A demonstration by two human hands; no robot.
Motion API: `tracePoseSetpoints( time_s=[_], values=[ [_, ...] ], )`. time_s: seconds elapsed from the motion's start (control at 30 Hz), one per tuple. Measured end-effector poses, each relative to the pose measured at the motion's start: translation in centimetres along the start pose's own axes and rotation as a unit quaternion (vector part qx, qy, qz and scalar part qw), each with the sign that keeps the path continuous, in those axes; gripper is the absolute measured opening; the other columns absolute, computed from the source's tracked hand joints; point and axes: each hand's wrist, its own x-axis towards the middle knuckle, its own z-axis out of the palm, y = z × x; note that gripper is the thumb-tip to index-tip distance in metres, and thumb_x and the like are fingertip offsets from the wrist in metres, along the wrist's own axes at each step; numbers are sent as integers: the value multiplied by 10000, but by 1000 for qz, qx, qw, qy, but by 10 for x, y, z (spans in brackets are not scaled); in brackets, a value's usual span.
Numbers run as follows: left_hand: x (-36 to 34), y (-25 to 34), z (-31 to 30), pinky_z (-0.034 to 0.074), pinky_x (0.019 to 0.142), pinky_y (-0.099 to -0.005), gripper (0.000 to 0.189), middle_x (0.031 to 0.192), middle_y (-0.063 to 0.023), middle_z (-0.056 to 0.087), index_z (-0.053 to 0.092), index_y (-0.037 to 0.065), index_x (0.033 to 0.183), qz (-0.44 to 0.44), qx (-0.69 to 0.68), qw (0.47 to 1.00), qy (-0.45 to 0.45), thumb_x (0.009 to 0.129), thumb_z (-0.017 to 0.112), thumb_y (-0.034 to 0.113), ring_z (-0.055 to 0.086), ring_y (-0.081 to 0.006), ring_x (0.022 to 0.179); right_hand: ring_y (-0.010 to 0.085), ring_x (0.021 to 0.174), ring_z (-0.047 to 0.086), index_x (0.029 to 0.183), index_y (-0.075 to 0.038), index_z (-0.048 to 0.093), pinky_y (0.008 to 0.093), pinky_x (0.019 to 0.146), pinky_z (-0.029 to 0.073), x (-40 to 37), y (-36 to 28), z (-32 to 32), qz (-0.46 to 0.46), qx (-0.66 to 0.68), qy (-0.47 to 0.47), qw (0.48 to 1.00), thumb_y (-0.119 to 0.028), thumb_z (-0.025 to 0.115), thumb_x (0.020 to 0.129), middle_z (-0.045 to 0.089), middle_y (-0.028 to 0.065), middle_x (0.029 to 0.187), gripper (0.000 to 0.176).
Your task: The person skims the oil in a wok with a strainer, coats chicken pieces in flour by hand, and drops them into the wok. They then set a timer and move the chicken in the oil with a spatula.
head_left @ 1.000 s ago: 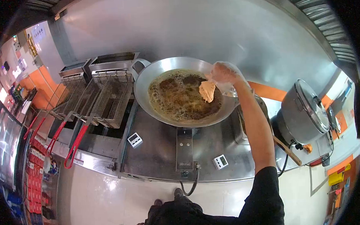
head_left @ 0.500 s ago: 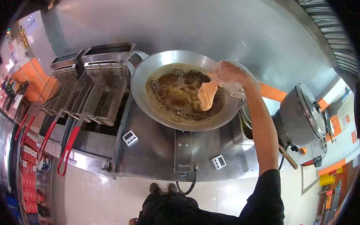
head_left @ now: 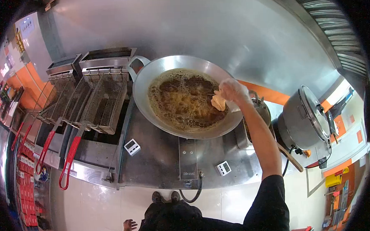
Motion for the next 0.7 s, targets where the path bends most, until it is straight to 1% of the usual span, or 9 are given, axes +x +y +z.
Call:
tracePoseSetpoints(
  time_s=[0.03, 0.07, 0.2, 0.27, 0.37, 0.47, 0.53, 0.63, 0.7],
  values=[
    [1, -6, -3, 488, 597, -476, 334, 915, -195, 590, 461, 28, 1051, -6, -18, 1000, -17, 825, 438, 272, 615, -347, 726, 228, 817, 600, 799, -57, 630, 342, 658, 498, -1, -3, 10, 53, 93, 16, 994, -197, 483, 811, 615, 93, 837, 204],
    [-1, -9, -2, 487, 606, -477, 328, 929, -193, 590, 468, 34, 1052, -13, 10, 1000, -12, 826, 419, 266, 614, -349, 731, 256, 790, 622, 771, -57, 646, 399, 665, 519, -7, -9, 11, 36, 81, 59, 994, -173, 516, 776, 633, 114, 818, 174],
    [8, -44, -4, 496, 582, -458, 306, 931, -193, 593, 483, 21, 1036, 17, 41, 999, -16, 823, 411, 229, 612, -346, 742, 261, 831, 619, 812, -56, 646, 398, 678, 517, -12, -20, 21, 6, 57, 48, 997, -174, 520, 776, 633, 106, 858, 176],
    [33, -75, -8, 500, 564, -408, 273, 915, -193, 601, 511, 14, 1002, 23, 17, 998, -51, 819, 418, 193, 614, -331, 747, 274, 853, 614, 826, -54, 642, 396, 691, 513, -18, -25, 22, -67, 64, 8, 996, -155, 537, 759, 630, 102, 894, 160],
    [25, -80, -2, 502, 565, -387, 255, 902, -196, 605, 524, 4, 987, 44, 63, 995, -66, 815, 425, 164, 614, -322, 746, 259, 786, 596, 752, -59, 636, 341, 676, 491, -32, -41, 0, 13, 137, -19, 990, -144, 559, 718, 622, 97, 817, 120],
    [32, -84, -4, 502, 581, -395, 251, 896, -201, 604, 523, -4, 990, 70, 93, 991, -73, 811, 432, 146, 614, -320, 742, 269, 848, 612, 815, -89, 649, 390, 695, 507, -19, -28, 49, -58, 98, -45, 992, -159, 647, 654, 632, 74, 908, 175],
    [34, -82, -3, 502, 592, -399, 249, 892, -205, 604, 522, -10, 991, 86, 93, 988, -85, 808, 436, 135, 614, -319, 739, 259, 859, 610, 813, -100, 652, 381, 697, 506, -30, -30, 11, -51, 123, -75, 988, -161, 663, 631, 631, 64, 911, 193],
    [38, -77, 0, 502, 608, -407, 246, 885, -210, 603, 520, -18, 994, 137, -48, 973, -178, 804, 442, 117, 614, -317, 735, 246, 847, 610, 793, -107, 650, 371, 684, 503, -44, -23, -14, -40, 137, -77, 987, -154, 659, 631, 632, 50, 898, 169],
    [45, -70, -5, 491, 615, -435, 269, 890, -203, 600, 500, 6, 1015, 55, 51, 994, -76, 814, 439, 174, 613, -328, 725, 243, 824, 611, 775, -104, 646, 369, 668, 501, -52, -15, -23, -35, 126, -49, 990, -146, 639, 656, 634, 48, 883, 127]
  ],
)
